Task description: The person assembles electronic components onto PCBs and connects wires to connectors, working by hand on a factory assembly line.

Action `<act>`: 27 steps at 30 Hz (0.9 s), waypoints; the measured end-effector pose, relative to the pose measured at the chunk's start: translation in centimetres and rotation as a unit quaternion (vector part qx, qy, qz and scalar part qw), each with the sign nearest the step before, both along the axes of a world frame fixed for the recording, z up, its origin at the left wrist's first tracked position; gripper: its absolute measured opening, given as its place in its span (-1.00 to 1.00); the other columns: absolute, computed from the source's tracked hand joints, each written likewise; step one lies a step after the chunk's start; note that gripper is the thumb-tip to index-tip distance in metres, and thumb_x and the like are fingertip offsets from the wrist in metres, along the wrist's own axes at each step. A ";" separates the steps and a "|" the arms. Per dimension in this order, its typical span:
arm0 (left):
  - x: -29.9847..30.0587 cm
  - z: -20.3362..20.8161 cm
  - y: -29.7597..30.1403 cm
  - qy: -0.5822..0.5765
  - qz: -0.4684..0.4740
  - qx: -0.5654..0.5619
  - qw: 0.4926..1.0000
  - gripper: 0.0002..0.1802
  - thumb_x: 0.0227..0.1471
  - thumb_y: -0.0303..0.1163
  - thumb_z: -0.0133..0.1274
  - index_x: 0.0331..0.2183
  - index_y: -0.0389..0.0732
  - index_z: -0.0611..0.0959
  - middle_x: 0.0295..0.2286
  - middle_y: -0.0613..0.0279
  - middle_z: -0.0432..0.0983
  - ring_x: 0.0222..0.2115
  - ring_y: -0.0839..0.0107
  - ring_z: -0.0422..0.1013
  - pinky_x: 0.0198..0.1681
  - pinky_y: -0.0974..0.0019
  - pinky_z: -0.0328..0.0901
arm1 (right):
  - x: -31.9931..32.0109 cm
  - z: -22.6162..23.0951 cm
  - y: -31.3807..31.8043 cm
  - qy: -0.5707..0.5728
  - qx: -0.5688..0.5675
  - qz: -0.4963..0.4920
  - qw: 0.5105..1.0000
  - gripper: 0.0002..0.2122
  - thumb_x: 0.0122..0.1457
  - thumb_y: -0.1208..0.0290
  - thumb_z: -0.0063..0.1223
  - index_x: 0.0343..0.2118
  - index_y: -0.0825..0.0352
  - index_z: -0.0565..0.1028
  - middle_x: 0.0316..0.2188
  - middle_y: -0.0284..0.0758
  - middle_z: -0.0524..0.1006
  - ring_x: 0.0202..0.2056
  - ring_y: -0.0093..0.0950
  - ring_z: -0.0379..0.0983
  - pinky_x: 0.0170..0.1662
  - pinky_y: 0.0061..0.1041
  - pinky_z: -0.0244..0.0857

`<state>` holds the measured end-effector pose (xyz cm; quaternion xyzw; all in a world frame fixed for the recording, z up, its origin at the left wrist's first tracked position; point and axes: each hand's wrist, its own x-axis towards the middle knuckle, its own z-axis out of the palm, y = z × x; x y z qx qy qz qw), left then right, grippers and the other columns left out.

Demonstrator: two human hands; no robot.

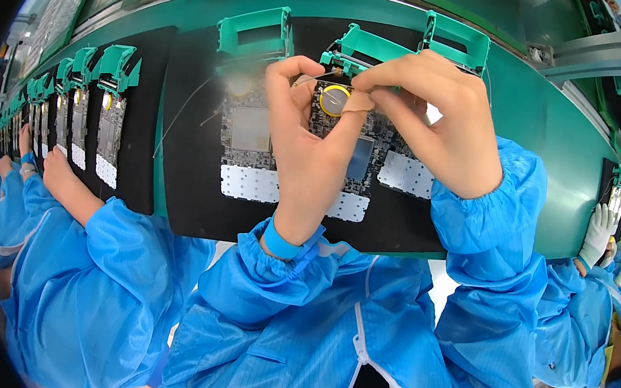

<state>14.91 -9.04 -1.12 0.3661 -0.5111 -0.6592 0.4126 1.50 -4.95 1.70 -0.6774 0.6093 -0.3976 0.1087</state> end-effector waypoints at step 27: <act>0.4 -0.5 0.1 -0.019 -0.020 -0.073 0.997 -0.63 -0.05 -0.58 -0.02 -0.19 -0.22 0.22 -0.38 0.23 0.33 -0.40 0.57 0.30 -0.37 0.52 0.23 | -3.2 5.6 -2.5 0.015 0.090 -0.020 0.996 -0.77 0.02 0.59 0.01 -0.22 0.32 0.51 -0.37 -0.35 0.54 -0.39 -0.56 0.44 -0.39 -0.59 0.31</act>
